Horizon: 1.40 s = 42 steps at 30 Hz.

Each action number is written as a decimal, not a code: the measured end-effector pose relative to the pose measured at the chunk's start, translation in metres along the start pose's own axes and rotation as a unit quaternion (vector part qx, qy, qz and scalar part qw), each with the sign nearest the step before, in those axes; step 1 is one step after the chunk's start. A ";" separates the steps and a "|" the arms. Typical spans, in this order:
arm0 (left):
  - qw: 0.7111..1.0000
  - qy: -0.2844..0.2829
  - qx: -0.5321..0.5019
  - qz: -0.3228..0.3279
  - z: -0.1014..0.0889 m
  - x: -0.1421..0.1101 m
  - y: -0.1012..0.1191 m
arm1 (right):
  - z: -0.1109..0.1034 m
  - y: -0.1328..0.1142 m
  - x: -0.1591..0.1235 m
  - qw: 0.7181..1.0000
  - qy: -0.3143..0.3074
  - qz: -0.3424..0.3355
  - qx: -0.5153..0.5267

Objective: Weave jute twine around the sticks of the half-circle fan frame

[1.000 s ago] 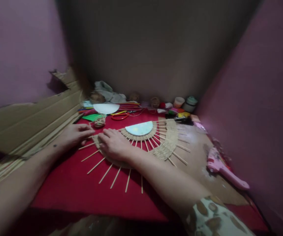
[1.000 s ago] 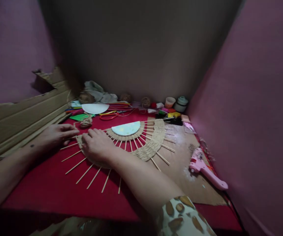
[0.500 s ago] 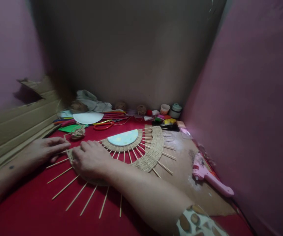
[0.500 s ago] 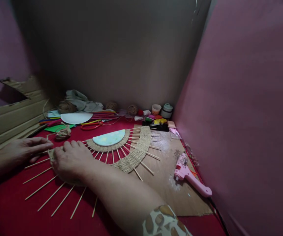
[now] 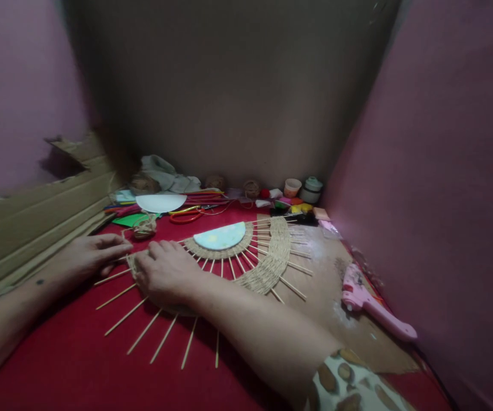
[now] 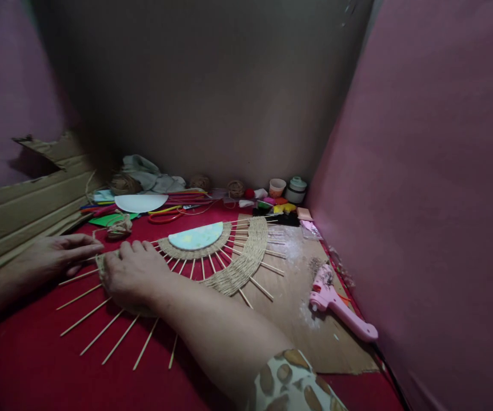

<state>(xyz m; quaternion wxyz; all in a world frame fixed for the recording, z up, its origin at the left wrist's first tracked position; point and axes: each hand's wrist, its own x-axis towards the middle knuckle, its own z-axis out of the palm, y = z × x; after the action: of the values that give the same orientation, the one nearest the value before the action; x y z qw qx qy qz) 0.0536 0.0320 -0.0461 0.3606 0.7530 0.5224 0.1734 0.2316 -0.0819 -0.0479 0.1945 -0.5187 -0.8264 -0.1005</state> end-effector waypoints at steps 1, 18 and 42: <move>1.000 0.011 -0.010 0.001 0.001 -0.001 0.001 | 0.000 0.000 0.000 1.000 -0.003 0.001 0.001; 0.996 -0.006 -0.063 0.060 0.003 -0.018 0.023 | -0.002 -0.002 -0.004 1.000 -0.007 0.003 0.012; 0.988 -0.014 -0.117 0.100 0.005 -0.015 0.020 | -0.002 0.000 -0.006 0.998 -0.057 0.010 0.019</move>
<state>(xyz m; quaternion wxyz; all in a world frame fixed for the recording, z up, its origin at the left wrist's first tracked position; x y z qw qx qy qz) 0.0638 0.0127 -0.0333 0.4341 0.7565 0.4159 0.2575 0.2341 -0.0878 -0.0490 0.1582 -0.5277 -0.8329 -0.0534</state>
